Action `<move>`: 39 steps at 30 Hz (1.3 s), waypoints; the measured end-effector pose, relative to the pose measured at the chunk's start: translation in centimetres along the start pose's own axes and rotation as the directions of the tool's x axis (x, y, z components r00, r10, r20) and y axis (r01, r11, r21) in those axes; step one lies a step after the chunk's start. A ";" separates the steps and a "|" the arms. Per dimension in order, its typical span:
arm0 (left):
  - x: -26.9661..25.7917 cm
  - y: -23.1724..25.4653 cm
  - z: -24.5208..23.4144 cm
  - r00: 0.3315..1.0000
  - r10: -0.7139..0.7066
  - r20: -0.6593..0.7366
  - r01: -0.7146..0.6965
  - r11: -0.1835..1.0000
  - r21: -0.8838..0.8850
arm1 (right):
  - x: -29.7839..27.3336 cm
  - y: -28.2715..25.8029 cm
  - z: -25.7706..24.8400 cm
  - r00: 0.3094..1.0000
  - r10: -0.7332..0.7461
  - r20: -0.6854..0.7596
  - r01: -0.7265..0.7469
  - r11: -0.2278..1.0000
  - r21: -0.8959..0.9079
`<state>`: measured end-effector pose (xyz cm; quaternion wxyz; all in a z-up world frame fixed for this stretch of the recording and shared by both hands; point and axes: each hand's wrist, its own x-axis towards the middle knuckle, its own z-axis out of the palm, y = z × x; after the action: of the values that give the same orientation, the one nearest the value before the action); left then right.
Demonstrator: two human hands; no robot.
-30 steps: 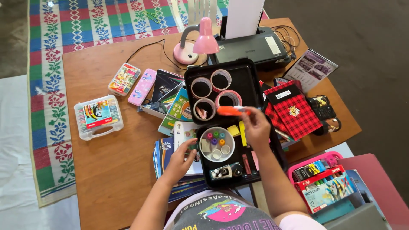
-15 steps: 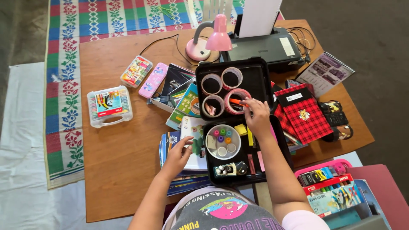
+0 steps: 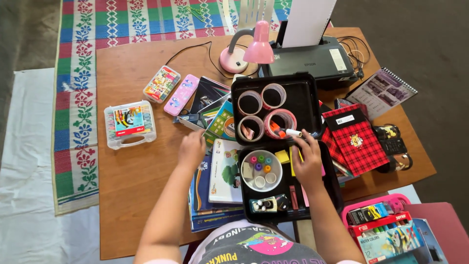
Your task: The person organizes stationery items on a wooden table. They place rolls of tape, a marker, a pencil case, and a small box into a black tray. Then they arrange several books and notebooks on the table, opening some to flip through pages before stacking them.
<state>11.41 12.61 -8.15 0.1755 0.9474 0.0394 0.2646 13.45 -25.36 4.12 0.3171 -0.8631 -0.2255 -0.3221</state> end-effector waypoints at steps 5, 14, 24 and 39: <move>3.9 -4.7 7.1 0.997 0.065 -0.048 -0.047 0.950 0.308 | -0.9 -0.7 -0.8 1.000 0.002 0.019 -0.003 1.000 0.010; 10.5 -1.0 3.3 0.709 -0.502 0.495 0.248 0.835 0.492 | -2.1 -2.3 -1.9 0.994 0.090 0.067 -0.093 0.995 0.042; 14.6 1.4 1.6 0.418 -0.623 0.661 0.184 0.771 0.610 | -2.9 -2.7 -2.7 0.931 0.236 0.279 -0.272 0.957 0.098; 7.1 -0.6 3.9 0.951 0.189 -0.246 -0.109 0.946 0.307 | -0.7 -4.7 1.0 0.989 0.029 0.146 -0.059 0.978 0.202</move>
<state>19.51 13.18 -8.05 0.0071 0.9177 0.0292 0.3961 10.56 -21.49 4.89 0.3949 -0.8511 -0.2606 -0.2276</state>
